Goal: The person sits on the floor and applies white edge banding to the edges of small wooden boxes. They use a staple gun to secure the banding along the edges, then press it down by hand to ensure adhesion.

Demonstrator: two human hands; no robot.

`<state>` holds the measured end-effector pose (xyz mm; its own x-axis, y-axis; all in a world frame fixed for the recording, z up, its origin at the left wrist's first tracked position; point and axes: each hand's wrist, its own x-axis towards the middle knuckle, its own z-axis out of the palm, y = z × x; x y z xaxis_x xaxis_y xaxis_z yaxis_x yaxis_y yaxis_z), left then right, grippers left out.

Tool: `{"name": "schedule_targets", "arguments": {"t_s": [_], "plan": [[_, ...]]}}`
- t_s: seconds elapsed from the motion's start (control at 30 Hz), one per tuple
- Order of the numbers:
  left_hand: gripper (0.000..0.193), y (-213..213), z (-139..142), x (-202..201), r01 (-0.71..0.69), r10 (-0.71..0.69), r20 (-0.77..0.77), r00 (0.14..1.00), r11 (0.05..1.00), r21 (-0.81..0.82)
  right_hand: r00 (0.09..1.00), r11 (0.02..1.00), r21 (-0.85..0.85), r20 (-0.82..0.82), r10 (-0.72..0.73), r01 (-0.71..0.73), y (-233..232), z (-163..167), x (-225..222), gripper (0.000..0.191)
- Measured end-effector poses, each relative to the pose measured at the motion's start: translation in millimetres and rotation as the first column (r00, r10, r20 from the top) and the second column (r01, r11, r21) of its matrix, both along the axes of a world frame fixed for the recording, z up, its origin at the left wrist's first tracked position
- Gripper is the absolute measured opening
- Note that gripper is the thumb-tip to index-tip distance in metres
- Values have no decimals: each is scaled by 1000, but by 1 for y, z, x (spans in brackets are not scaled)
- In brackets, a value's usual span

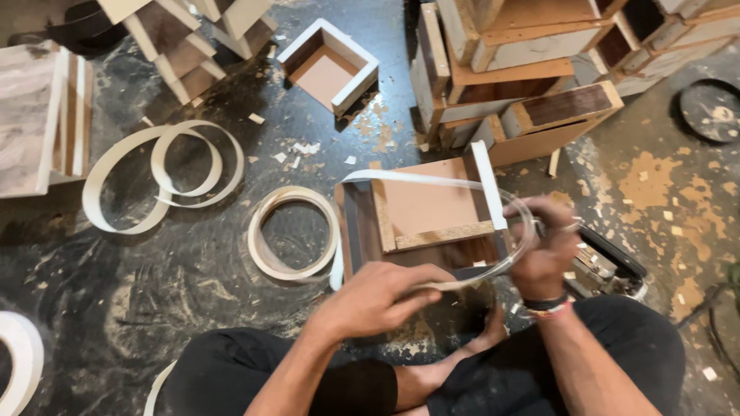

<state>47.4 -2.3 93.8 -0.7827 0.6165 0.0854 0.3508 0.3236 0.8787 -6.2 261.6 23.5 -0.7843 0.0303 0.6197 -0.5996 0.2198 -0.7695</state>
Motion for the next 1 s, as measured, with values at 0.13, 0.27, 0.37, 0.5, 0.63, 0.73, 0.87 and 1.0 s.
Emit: {"name": "schedule_targets", "arguments": {"t_s": [0.13,0.27,0.37,0.5,0.63,0.73,0.87,1.0], "plan": [[28,9,-14,4,96,-79,105,991,981,-169,949,928,-334,203,243,-166,6,-6,-3,45],[29,12,-31,4,94,-76,80,994,961,-259,773,667,-694,257,580,-270,18,-8,-6,57],[32,6,-41,1,66,-38,97,995,952,-300,725,443,-871,162,670,-214,34,3,-11,40],[37,6,-43,-1,179,-128,310,942,974,-141,680,333,-921,115,725,-200,40,25,-17,47],[34,21,-36,11,-74,-277,536,797,836,543,588,812,-515,577,566,-275,11,31,-6,58],[29,32,-33,20,-244,-245,511,824,660,710,331,781,-376,751,572,-499,-22,19,24,55],[34,22,-38,16,-391,53,442,896,568,724,-121,509,-579,728,675,-637,-31,5,37,52],[39,-45,-41,-13,-656,613,449,650,155,738,-96,476,-431,809,579,-767,1,2,24,38]]}}
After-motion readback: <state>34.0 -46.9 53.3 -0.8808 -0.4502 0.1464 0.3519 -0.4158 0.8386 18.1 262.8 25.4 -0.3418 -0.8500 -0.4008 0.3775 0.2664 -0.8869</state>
